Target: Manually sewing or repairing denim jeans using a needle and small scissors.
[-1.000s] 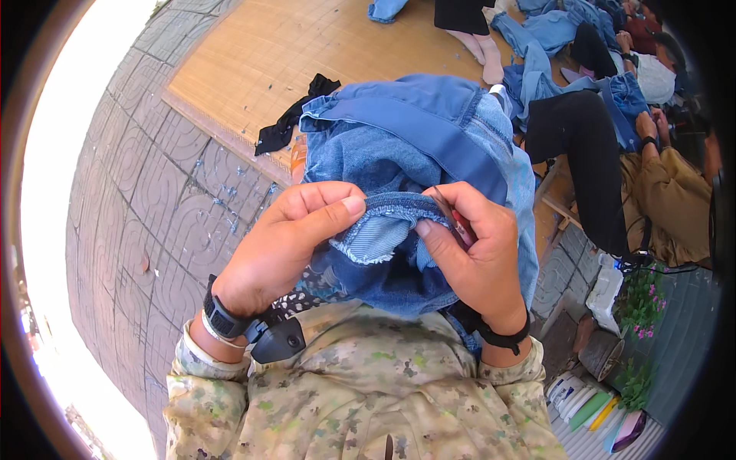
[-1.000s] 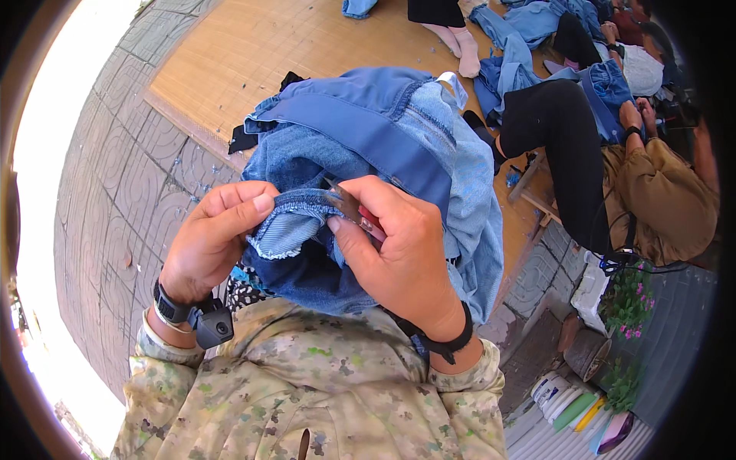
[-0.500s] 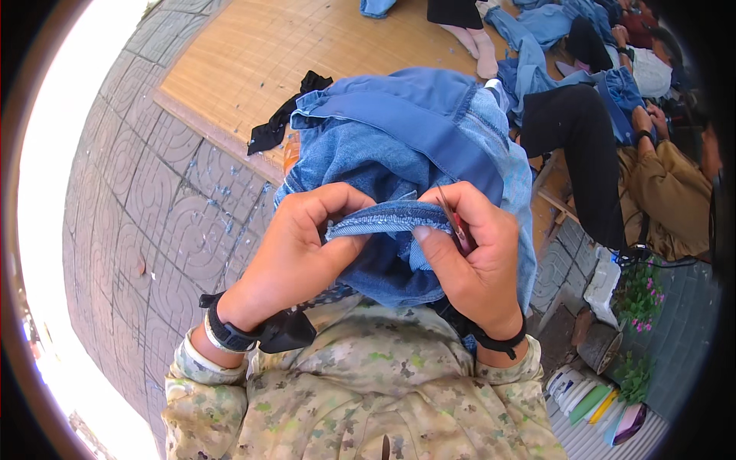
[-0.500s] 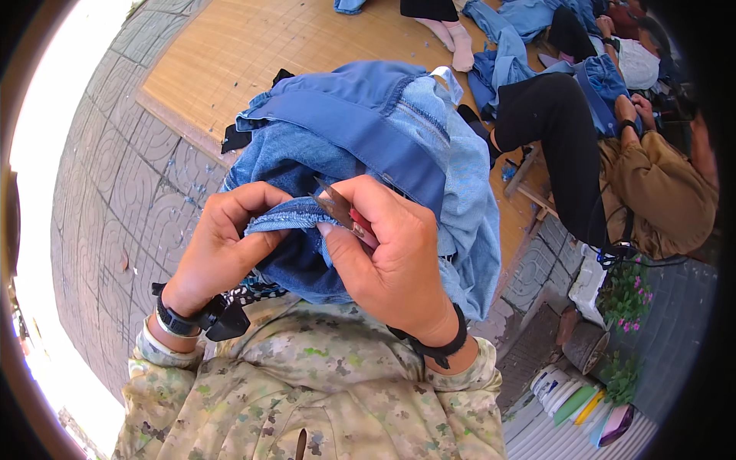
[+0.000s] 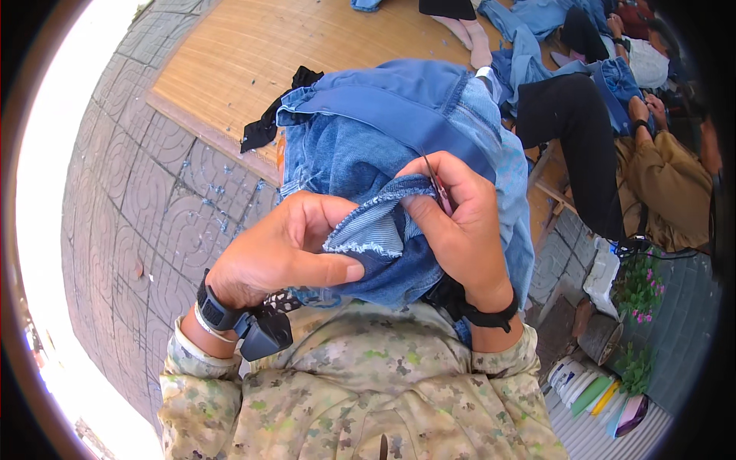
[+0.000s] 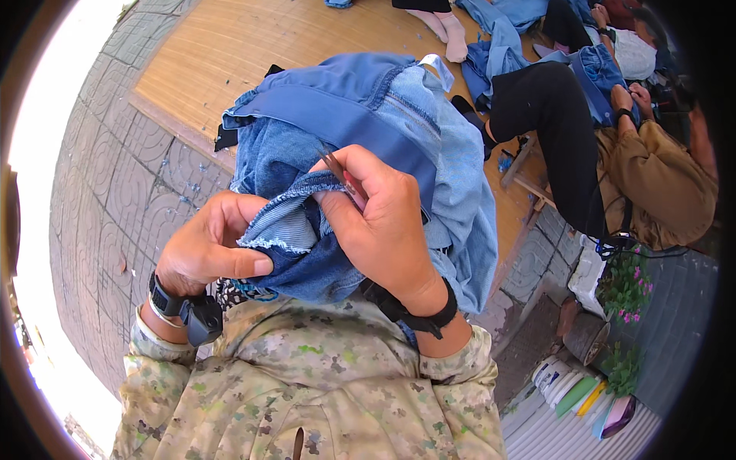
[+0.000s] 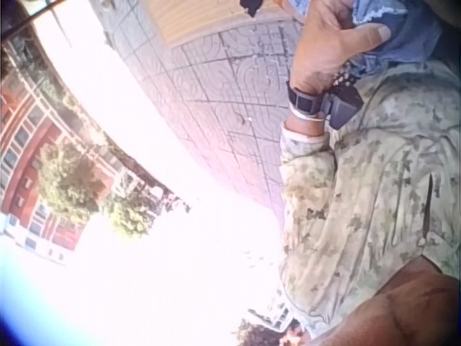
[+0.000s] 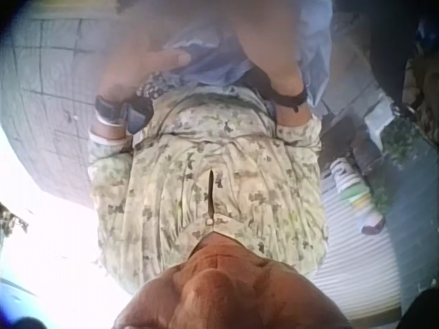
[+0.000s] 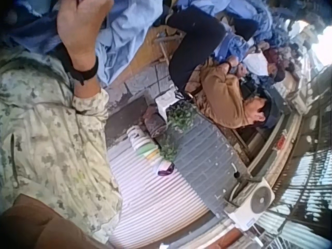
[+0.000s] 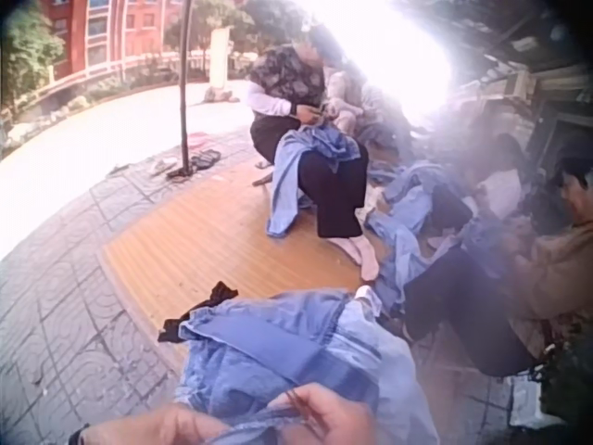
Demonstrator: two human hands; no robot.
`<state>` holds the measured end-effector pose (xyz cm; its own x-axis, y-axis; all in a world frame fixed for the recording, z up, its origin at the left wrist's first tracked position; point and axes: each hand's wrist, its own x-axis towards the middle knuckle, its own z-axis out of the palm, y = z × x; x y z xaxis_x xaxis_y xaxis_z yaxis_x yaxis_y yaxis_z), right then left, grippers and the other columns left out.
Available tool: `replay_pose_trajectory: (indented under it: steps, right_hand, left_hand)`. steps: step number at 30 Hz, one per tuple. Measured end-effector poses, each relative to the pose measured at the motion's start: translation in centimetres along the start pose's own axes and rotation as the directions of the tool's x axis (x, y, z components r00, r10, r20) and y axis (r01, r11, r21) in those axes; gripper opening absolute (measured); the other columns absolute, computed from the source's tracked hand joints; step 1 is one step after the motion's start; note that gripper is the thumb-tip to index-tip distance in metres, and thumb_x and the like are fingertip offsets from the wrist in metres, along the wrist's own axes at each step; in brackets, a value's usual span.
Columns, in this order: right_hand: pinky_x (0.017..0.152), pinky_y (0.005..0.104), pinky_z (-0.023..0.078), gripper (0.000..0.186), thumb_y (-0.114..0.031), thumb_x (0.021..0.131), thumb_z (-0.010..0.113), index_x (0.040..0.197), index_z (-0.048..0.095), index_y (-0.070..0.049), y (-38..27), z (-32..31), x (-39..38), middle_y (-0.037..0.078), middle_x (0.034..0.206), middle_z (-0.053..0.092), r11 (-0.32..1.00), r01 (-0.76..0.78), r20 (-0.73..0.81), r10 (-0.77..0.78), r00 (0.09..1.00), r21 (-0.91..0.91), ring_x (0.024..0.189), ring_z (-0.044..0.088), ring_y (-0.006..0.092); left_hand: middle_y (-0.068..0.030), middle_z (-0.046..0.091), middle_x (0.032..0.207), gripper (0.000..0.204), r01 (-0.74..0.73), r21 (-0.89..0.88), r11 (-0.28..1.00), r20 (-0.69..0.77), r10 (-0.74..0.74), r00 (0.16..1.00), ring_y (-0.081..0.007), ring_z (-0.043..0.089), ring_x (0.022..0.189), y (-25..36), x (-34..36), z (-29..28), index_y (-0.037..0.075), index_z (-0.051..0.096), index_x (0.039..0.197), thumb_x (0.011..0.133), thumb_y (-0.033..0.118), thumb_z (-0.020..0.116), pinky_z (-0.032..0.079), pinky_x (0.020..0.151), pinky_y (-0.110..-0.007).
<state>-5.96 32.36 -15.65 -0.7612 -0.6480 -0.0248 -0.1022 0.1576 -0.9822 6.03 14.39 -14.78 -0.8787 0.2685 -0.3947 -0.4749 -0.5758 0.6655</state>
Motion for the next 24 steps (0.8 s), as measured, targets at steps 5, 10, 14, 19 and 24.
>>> replay_pose_trajectory:
  steps: [5, 10, 14, 19, 24]
  right_hand:
    - [0.056, 0.0222, 0.041, 0.01, 0.005, 0.081, 0.063, 0.091, 0.062, 0.002, 0.4, 0.1, 0.0, 0.003, 0.068, 0.06, 0.999, -0.007, 0.004, 0.007, 1.0, 0.037, 0.063, 0.048, 0.0031]
    - [0.054, 0.0218, 0.038, 0.009, 0.002, 0.082, 0.066, 0.09, 0.062, 0.002, 0.2, 0.1, 0.1, 0.001, 0.065, 0.057, 1.0, -0.01, 0.001, 0.011, 1.0, -0.01, 0.062, 0.045, 0.0019]
    - [0.051, 0.0206, 0.034, 0.01, -0.002, 0.082, 0.069, 0.088, 0.062, 0.001, -0.4, -0.3, -0.3, -0.003, 0.065, 0.053, 0.995, -0.095, 0.005, 0.095, 0.995, -0.045, 0.061, 0.041, 0.0003]
    - [0.05, 0.0195, 0.032, 0.011, -0.003, 0.084, 0.069, 0.09, 0.06, 0.001, -2.0, -1.2, -1.3, -0.006, 0.066, 0.052, 0.985, -0.171, 0.081, 0.171, 0.982, -0.005, 0.061, 0.04, -0.0004]
    - [0.052, 0.018, 0.031, 0.012, -0.005, 0.087, 0.067, 0.093, 0.059, 0.0, -2.2, -1.7, -2.3, -0.007, 0.072, 0.053, 0.971, -0.159, 0.046, 0.153, 0.987, 0.181, 0.064, 0.041, -0.0012]
  left_hand:
    - [-0.0066, 0.07, 0.104, 0.039, 0.01, -0.019, 1.0, -0.021, -0.01, 1.0, -0.0103, 0.065, 0.093, -0.4, 0.1, 0.0, -0.007, 0.064, 0.111, 0.074, -0.003, 0.075, 0.05, 0.087, -0.026]
    - [-0.0075, 0.071, 0.104, 0.034, -0.016, -0.116, 0.993, -0.059, 0.009, 0.998, -0.0117, 0.065, 0.092, -0.8, -0.2, -0.1, -0.006, 0.065, 0.11, 0.079, 0.003, 0.074, 0.051, 0.086, -0.026]
    - [-0.0076, 0.071, 0.104, 0.031, -0.039, -0.066, 0.997, -0.119, 0.031, 0.992, -0.0119, 0.065, 0.093, -0.6, -0.3, 0.2, -0.006, 0.065, 0.111, 0.083, 0.007, 0.072, 0.05, 0.087, -0.026]
    - [-0.0011, 0.065, 0.092, 0.023, 0.017, 0.32, 0.947, -0.21, 0.054, 0.976, -0.008, 0.059, 0.083, 0.5, -0.8, 0.9, -0.001, 0.062, 0.105, 0.088, 0.013, 0.069, 0.046, 0.082, -0.023]
    - [-0.0027, 0.06, 0.083, 0.027, -0.319, 0.846, 0.427, -0.145, 0.761, 0.632, -0.0139, 0.058, 0.077, -0.5, 0.1, 3.1, 0.001, 0.061, 0.095, 0.077, 0.014, 0.078, 0.046, 0.073, -0.028]
